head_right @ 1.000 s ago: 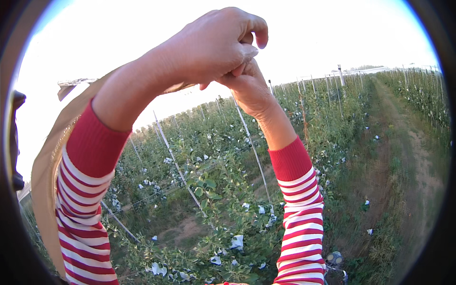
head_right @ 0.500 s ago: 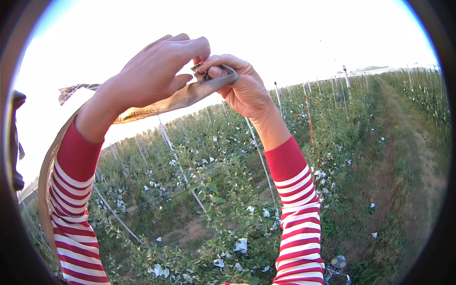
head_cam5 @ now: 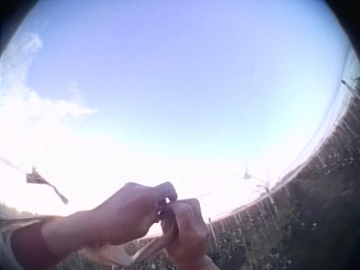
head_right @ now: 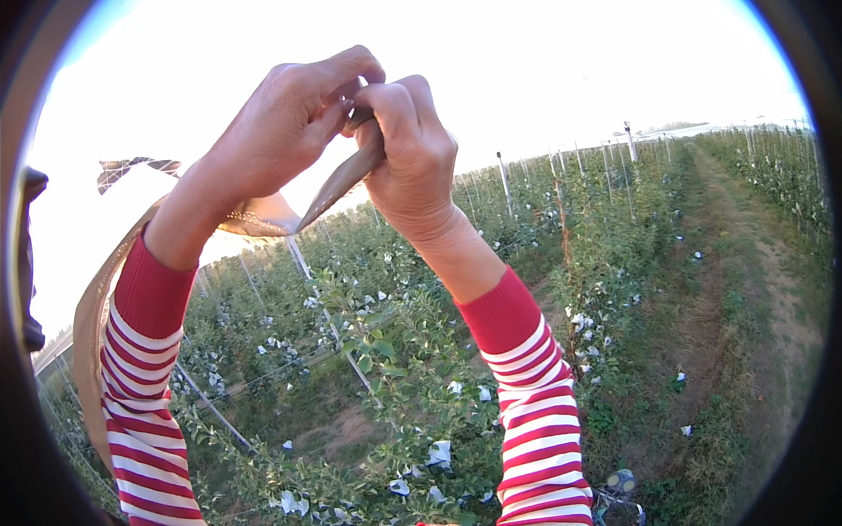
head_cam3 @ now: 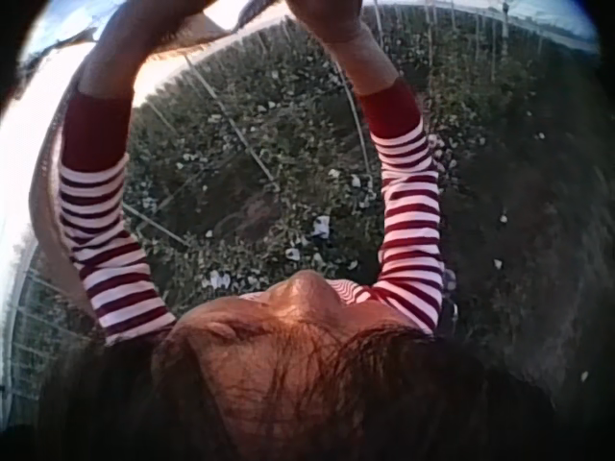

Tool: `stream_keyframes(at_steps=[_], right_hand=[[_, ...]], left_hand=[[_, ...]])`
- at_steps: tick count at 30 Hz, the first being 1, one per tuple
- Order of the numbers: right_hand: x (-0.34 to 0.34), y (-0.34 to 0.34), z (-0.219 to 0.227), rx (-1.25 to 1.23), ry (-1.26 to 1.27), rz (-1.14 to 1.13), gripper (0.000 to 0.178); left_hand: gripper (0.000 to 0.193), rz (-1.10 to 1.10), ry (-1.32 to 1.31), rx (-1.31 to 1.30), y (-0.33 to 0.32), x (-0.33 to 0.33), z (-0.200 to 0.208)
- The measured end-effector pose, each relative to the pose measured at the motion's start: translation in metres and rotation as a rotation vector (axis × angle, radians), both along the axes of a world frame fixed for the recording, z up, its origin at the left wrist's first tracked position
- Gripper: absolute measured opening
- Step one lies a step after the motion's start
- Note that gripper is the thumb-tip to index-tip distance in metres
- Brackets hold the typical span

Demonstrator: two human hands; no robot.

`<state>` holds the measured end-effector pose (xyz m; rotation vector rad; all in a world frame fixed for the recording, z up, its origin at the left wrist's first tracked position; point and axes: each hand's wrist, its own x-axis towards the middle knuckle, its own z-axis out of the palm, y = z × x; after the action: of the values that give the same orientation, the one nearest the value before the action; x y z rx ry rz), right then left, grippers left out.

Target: The person repairs a damaged net in an agricultural field using shears and a strip of fabric. They cut the fabric, fold it, and tie it to the net to secure the repair. The person then places the tools on a small vehicle and drives away.

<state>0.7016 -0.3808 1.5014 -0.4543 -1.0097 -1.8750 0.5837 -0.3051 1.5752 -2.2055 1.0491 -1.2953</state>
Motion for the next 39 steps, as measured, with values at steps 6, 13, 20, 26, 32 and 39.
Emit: stream_keyframes(at_steps=[6,13,20,26,32,39], right_hand=[[0.006,0.022,-0.002,0.106,0.120,0.115,0.024],[0.014,0.011,-0.007,0.048,0.170,-0.132,0.015],[0.019,0.004,-0.018,-0.174,0.172,-0.245,0.007],[0.000,0.003,-0.017,-0.491,0.360,0.966,0.018],[0.017,0.017,-0.008,-0.015,0.279,0.249,0.017],[0.010,0.017,-0.009,-0.279,0.097,0.504,0.010]], left_hand=[[0.023,-0.047,0.054,-0.113,0.007,0.003,0.000],[0.013,0.008,-0.096,0.119,0.019,-0.003,0.002],[0.011,0.178,-0.211,0.251,0.019,-0.018,-0.007],[0.021,0.215,-0.568,0.488,0.011,-0.016,-0.012],[0.014,0.238,-0.868,0.616,0.010,-0.006,-0.022],[0.008,0.391,-0.960,0.519,0.007,-0.011,-0.046]])
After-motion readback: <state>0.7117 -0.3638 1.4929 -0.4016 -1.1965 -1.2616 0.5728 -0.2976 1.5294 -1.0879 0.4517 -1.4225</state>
